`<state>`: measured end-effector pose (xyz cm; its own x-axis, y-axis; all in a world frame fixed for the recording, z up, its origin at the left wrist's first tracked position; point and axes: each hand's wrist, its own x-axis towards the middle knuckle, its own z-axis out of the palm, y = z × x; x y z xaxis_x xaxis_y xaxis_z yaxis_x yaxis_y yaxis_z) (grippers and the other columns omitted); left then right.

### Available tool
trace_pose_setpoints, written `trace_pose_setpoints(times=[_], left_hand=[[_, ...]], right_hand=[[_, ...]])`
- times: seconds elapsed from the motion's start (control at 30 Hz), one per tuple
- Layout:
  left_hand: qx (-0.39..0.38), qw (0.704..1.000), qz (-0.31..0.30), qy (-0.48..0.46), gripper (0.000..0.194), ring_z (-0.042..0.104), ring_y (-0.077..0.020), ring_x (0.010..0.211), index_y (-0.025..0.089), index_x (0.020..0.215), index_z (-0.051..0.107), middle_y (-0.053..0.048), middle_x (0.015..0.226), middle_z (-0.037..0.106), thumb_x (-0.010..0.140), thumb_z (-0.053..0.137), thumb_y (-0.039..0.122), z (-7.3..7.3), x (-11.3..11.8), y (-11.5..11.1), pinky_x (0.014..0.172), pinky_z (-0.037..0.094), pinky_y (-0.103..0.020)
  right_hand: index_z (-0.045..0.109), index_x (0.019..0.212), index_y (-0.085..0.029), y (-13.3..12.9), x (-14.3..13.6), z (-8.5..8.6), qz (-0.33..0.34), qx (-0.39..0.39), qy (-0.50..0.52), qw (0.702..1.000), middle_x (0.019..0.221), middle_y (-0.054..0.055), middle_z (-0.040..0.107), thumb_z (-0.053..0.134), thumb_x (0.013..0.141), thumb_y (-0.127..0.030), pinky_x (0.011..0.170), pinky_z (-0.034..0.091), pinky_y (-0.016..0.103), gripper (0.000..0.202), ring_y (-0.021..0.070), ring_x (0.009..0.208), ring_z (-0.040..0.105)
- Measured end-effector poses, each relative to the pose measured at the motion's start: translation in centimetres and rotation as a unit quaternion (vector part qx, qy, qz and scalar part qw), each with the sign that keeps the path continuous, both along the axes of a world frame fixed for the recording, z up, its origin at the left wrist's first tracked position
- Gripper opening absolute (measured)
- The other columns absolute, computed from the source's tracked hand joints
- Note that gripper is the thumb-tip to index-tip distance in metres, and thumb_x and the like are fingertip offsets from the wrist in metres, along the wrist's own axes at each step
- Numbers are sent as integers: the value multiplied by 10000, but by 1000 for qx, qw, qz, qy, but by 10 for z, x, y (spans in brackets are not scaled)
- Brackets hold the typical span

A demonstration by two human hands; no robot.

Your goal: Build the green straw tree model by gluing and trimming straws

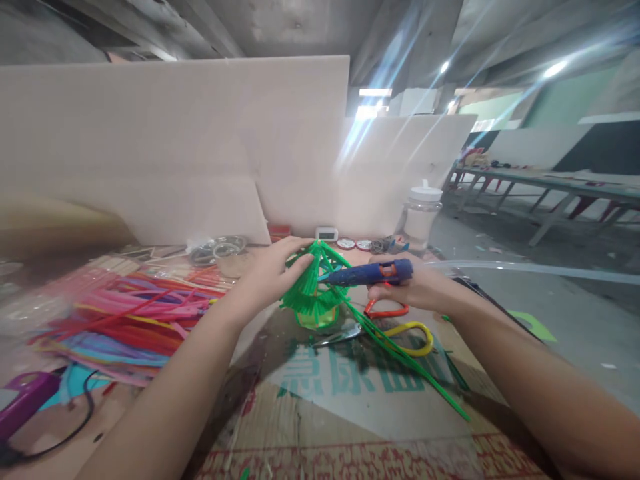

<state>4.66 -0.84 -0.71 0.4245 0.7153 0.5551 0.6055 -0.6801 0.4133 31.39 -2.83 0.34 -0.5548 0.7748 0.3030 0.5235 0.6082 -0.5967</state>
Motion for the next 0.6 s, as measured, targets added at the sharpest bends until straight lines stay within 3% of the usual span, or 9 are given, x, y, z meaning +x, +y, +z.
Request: trace_pose_setpoints(times=[0.6], left_hand=[[9,1000,3,12,373,601,-203,1172,176,1286,598,-72,1282,655,977,465,338,-2,-1,4,1015,470,-356]], right_hand=[[532,700,-192,-2,-2,1,-12,-8,7,1000,631,-36,504,730,742,-432,552,341,254,314,123,596,439]])
